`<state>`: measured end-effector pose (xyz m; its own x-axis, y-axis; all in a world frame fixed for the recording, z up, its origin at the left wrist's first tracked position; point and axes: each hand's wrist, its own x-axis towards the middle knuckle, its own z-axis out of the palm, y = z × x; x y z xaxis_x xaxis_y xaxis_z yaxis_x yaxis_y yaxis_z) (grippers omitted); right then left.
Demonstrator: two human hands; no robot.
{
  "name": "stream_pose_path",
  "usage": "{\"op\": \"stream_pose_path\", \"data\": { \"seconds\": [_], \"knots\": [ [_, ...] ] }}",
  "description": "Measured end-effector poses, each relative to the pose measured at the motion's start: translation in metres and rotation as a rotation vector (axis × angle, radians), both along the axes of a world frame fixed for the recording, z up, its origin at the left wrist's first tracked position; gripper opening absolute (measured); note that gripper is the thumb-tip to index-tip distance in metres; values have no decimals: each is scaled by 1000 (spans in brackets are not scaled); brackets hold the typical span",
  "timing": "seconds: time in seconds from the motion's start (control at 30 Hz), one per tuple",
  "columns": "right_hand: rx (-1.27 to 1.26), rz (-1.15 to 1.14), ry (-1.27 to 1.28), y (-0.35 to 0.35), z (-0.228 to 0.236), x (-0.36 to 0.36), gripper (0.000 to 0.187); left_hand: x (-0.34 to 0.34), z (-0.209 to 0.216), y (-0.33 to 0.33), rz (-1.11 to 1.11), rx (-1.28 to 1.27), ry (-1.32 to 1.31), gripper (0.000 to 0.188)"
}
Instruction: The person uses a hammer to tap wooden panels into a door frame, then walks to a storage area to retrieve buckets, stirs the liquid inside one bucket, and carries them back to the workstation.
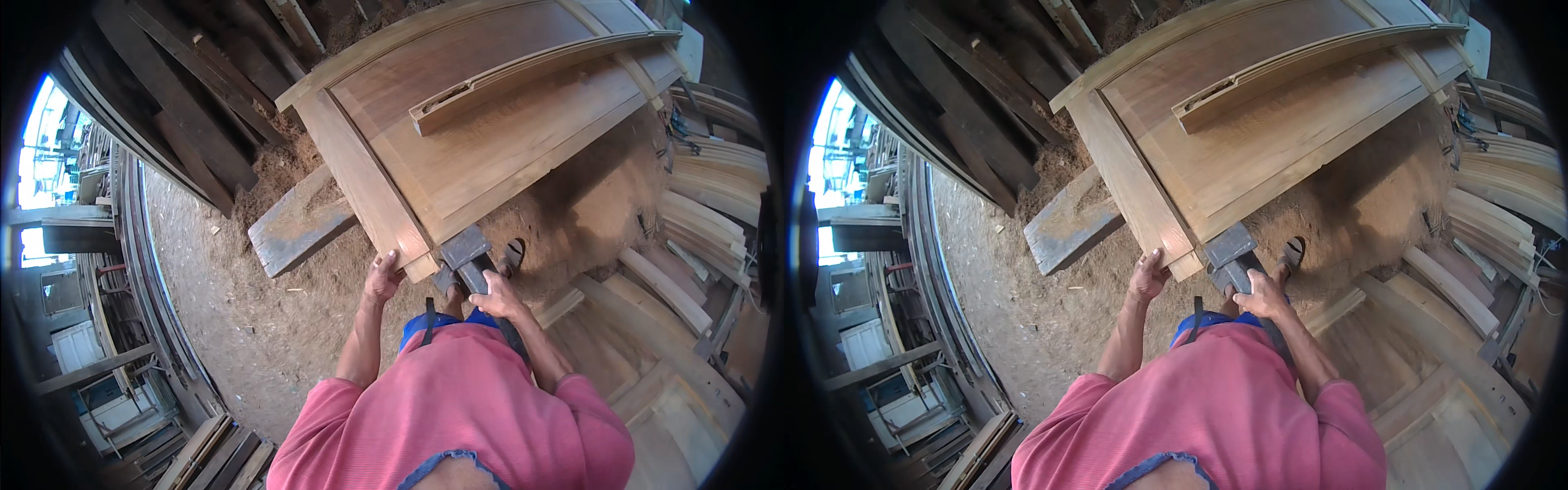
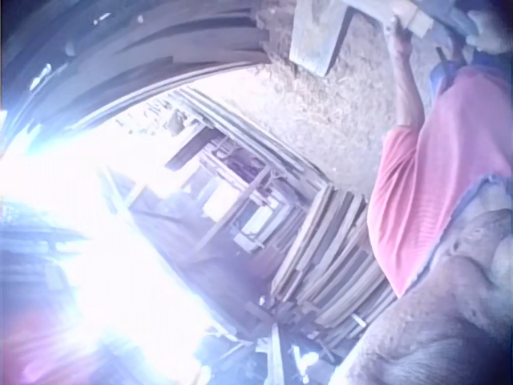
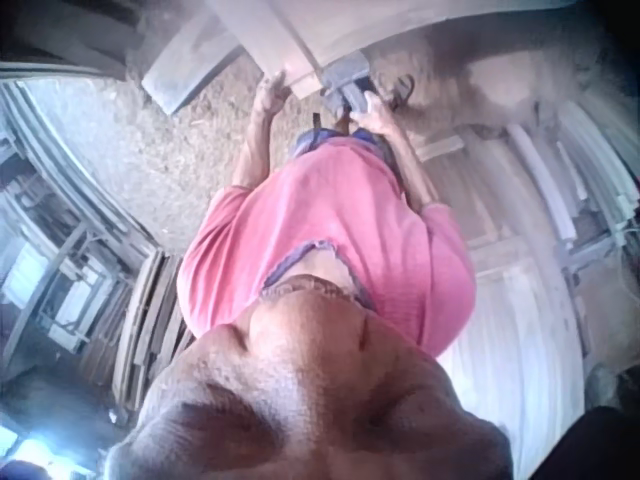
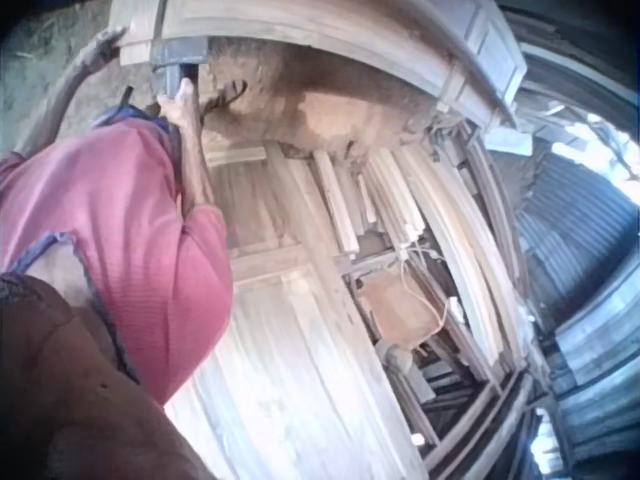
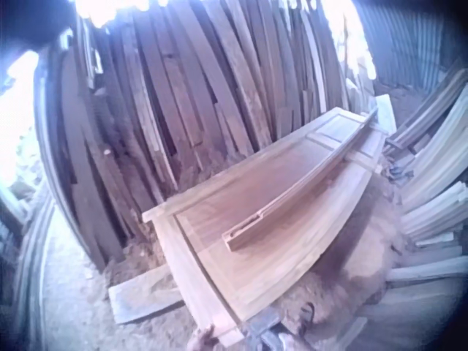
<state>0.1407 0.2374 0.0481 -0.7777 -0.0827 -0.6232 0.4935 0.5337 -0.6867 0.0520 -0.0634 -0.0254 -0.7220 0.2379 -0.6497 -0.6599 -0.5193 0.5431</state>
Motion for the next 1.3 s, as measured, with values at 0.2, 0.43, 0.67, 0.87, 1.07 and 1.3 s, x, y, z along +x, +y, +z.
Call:
{"op": "stream_pose_path", "data": {
  "seconds": [0.2, 0.43, 0.67, 0.87, 1.07, 1.3],
  "knots": [
    [-49, -183, 95, 26, 6, -12, 48, 1, 8, -8, -45, -284, -14, 50],
    [-182, -409, 120, 64, 16, -30, 46, -3, 83, 40, -303, -1197, 551, 42],
    [-203, -418, 74, 97, 23, -64, 42, 34, 71, 116, -47, 155, -257, 30],
    [-183, -266, 107, 151, 22, -132, 60, 27, 43, 150, 222, 189, -265, 37],
    [-51, -302, 219, 202, 11, -208, 38, 22, 38, 175, 411, -131, -196, 34],
    [-10, -237, 135, 242, -16, -254, 34, 25, 16, 179, 460, -261, -187, 34]
  ]
}}
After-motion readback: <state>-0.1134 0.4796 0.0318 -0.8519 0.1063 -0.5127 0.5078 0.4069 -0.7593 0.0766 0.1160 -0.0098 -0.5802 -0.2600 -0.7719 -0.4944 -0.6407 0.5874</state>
